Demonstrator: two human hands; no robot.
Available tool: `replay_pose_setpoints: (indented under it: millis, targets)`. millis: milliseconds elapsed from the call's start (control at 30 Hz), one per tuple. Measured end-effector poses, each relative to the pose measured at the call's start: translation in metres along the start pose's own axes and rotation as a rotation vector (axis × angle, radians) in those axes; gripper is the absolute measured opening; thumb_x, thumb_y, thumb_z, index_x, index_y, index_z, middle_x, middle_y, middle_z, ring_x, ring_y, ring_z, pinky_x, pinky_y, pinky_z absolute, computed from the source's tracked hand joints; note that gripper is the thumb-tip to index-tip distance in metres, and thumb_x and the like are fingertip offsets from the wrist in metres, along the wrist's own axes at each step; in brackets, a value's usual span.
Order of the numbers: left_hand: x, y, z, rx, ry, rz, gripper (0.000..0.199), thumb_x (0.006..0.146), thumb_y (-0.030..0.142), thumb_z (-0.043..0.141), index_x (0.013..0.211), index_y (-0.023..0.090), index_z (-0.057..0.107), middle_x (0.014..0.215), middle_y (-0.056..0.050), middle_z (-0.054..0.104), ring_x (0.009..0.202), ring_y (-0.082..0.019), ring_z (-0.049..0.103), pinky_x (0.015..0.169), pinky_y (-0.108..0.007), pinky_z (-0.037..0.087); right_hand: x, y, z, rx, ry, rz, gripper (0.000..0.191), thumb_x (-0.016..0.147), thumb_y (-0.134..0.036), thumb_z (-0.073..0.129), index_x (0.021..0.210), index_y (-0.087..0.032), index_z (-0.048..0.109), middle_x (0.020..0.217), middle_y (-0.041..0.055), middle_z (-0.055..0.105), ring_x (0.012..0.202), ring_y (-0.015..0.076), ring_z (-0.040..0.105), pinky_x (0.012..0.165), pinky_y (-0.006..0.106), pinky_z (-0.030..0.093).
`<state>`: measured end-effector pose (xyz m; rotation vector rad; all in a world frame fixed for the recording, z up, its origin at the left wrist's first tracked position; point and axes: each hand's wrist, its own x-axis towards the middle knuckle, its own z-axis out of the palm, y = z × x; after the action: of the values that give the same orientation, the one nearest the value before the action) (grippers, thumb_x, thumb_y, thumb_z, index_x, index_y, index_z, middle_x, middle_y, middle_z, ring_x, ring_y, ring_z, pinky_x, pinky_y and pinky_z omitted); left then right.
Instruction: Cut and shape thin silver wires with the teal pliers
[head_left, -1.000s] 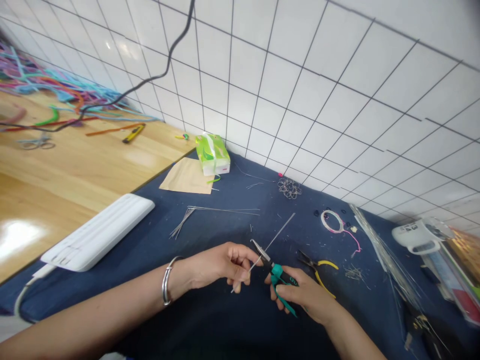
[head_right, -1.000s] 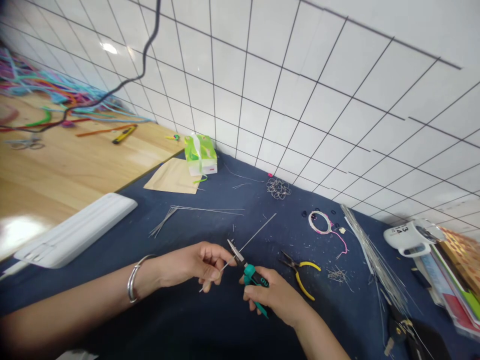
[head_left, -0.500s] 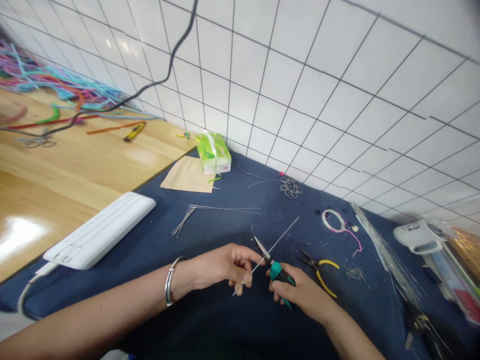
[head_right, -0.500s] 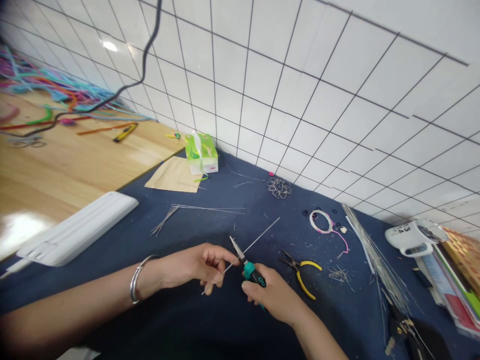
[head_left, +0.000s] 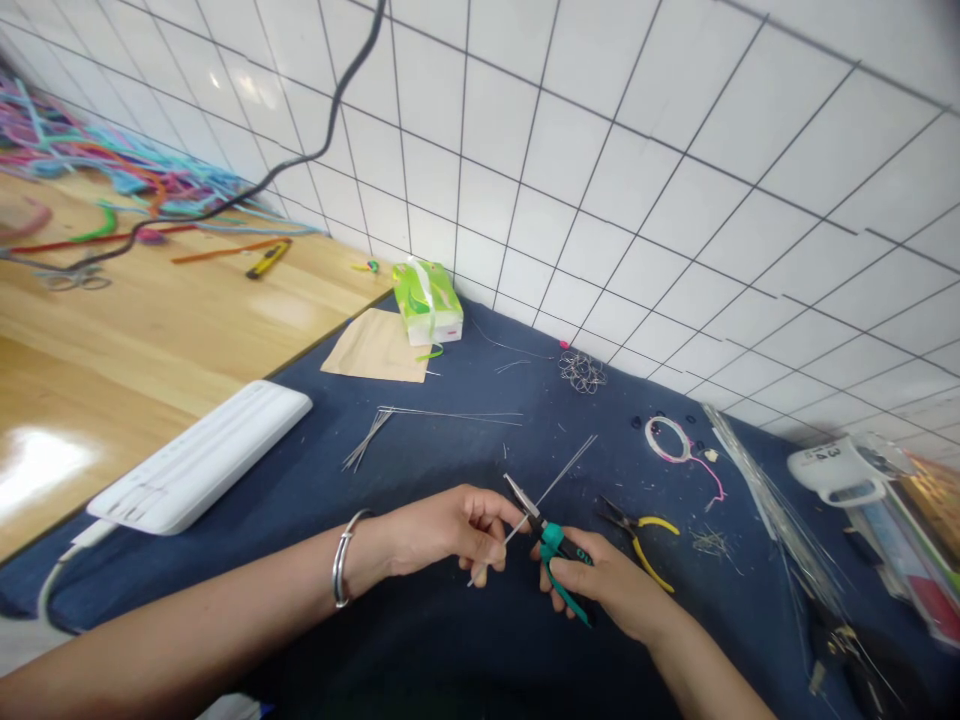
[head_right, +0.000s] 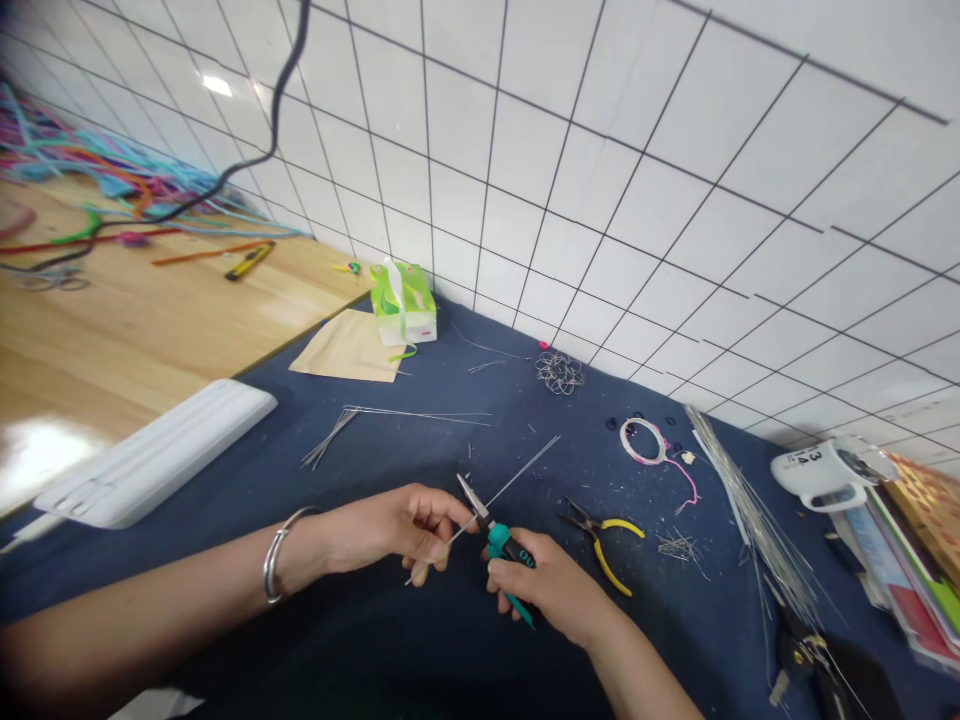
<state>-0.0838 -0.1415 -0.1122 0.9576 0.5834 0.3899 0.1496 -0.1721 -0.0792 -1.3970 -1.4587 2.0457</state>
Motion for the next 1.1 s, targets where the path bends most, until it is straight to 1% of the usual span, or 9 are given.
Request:
replay_pose_setpoints:
  millis: [100,200,400,567,633,867,1100]
  targets:
    - [0.000,0.000,0.000,-0.004,-0.003,0.002,0.035,0.070,0.020,0.066,0.104,0.018,0.058,0.072,0.000,0.062,0.050,-0.008,0.057,0.042,-0.016,0.032,0.000,0.001,0.000,0.012,-0.003,0.001,0.035,0.077,-0.044,0.058,0.096,-0.015,0.052,0.080,0.0039,0.059,0.062,0.0110,0.056,0.056,0.024,0.044]
    - [0.000,0.000,0.000,-0.008,0.000,0.002,0.035,0.070,0.019,0.066,0.104,0.018,0.058,0.072,0.000,0.062,0.050,-0.008,0.057,0.042,-0.016,0.032,0.001,0.000,0.001,-0.055,0.009,-0.016,0.033,0.079,-0.044,0.056,0.094,-0.015,0.053,0.078,0.0027,0.057,0.061,0.0103,0.054,0.056,0.023,0.043]
    - [0.000,0.000,0.000,0.002,0.007,-0.014,0.036,0.069,0.020,0.066,0.105,0.018,0.058,0.071,0.001,0.062,0.050,-0.008,0.057,0.043,-0.017,0.032,0.002,0.000,0.003,-0.289,0.068,-0.010,0.033,0.081,-0.046,0.051,0.097,-0.016,0.050,0.071,-0.0008,0.052,0.061,0.0106,0.052,0.055,0.022,0.041]
    - [0.001,0.000,-0.001,0.016,0.009,-0.009,0.036,0.070,0.019,0.066,0.104,0.018,0.058,0.071,0.001,0.061,0.050,-0.008,0.058,0.043,-0.016,0.032,0.000,0.000,0.006,-0.546,0.164,-0.065,0.027,0.083,-0.042,0.049,0.094,-0.018,0.052,0.075,-0.0012,0.051,0.069,0.0118,0.049,0.061,0.023,0.039]
    - [0.001,-0.001,-0.002,0.023,0.012,-0.008,0.036,0.070,0.019,0.065,0.105,0.018,0.057,0.071,0.001,0.061,0.050,-0.008,0.057,0.043,-0.016,0.032,0.000,-0.001,0.007,-0.615,0.189,-0.072,0.025,0.083,-0.041,0.049,0.092,-0.018,0.052,0.076,-0.0009,0.051,0.071,0.0127,0.047,0.063,0.024,0.038]
    - [0.002,-0.003,-0.003,0.053,0.018,-0.009,0.034,0.070,0.018,0.064,0.104,0.018,0.058,0.071,0.001,0.061,0.050,-0.008,0.057,0.043,-0.017,0.032,-0.001,-0.004,0.010,-0.683,0.192,-0.056,0.020,0.082,-0.037,0.050,0.090,-0.018,0.051,0.078,-0.0010,0.052,0.072,0.0132,0.046,0.065,0.025,0.036]
    - [0.001,-0.004,-0.003,0.047,0.013,-0.004,0.035,0.070,0.017,0.064,0.104,0.018,0.058,0.071,0.001,0.061,0.051,-0.008,0.057,0.043,-0.017,0.032,-0.001,-0.005,0.011,-0.689,0.179,-0.040,0.019,0.081,-0.035,0.049,0.090,-0.018,0.051,0.078,-0.0005,0.052,0.073,0.0138,0.047,0.065,0.025,0.036]
